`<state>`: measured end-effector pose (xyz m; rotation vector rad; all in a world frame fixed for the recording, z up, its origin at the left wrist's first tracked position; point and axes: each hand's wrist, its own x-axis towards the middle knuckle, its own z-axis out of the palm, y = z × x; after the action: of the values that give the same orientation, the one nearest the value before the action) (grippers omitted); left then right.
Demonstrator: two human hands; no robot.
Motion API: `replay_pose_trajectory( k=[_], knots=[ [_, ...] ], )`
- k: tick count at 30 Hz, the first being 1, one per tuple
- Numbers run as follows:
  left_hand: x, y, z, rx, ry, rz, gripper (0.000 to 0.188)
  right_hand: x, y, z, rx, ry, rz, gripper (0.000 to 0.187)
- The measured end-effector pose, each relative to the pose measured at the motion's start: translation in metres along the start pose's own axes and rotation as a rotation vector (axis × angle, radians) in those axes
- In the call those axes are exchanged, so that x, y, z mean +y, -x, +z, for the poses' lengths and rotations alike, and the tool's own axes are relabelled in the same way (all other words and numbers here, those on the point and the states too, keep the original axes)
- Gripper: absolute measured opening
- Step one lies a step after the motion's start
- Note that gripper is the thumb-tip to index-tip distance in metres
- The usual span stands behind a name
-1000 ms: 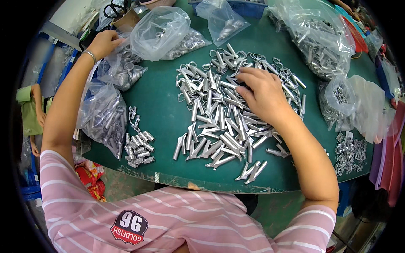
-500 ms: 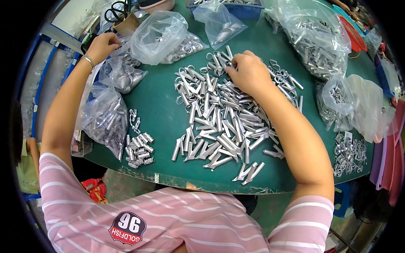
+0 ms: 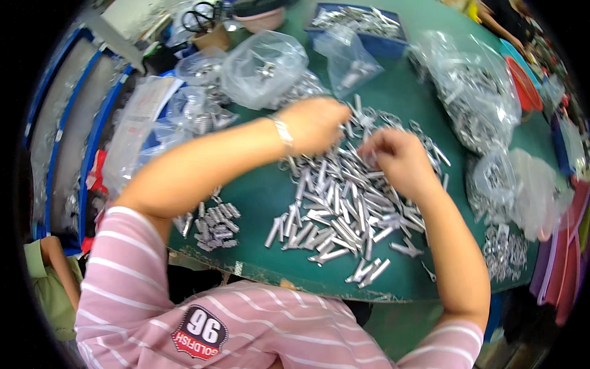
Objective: The person assembles metal hardware by hand, inserting small components into cylindrical silver sleeves and sorting them into piles on a workbench.
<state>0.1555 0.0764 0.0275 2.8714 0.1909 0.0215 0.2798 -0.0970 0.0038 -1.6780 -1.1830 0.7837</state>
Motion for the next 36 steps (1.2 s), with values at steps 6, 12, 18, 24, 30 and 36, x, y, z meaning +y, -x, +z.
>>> replay_pose_trajectory(
  k=[6,12,18,24,30,36],
  knots=[
    [-0.008,-0.005,0.030,0.190,0.145,-0.008,0.013,-0.005,0.033,-0.005,-0.021,0.070,-0.051,0.016],
    [-0.029,0.028,-0.044,0.317,0.422,0.020,0.014,0.014,0.038,-0.016,0.065,0.060,0.097,0.009],
    [-0.146,0.073,-0.107,0.594,-0.353,-0.189,0.017,0.004,0.019,-0.015,0.141,0.246,0.011,0.013],
    [-0.176,0.096,-0.113,0.342,-0.327,-0.345,0.022,0.018,-0.025,-0.002,0.247,0.502,-0.164,0.012],
    [-0.044,0.101,-0.143,0.117,-0.002,0.022,0.021,0.030,-0.040,-0.008,0.137,0.598,-0.034,0.014],
    [0.025,0.154,-0.175,-0.335,0.543,0.887,0.011,-0.005,-0.011,-0.017,-0.156,0.544,-0.021,0.016]
  ],
)
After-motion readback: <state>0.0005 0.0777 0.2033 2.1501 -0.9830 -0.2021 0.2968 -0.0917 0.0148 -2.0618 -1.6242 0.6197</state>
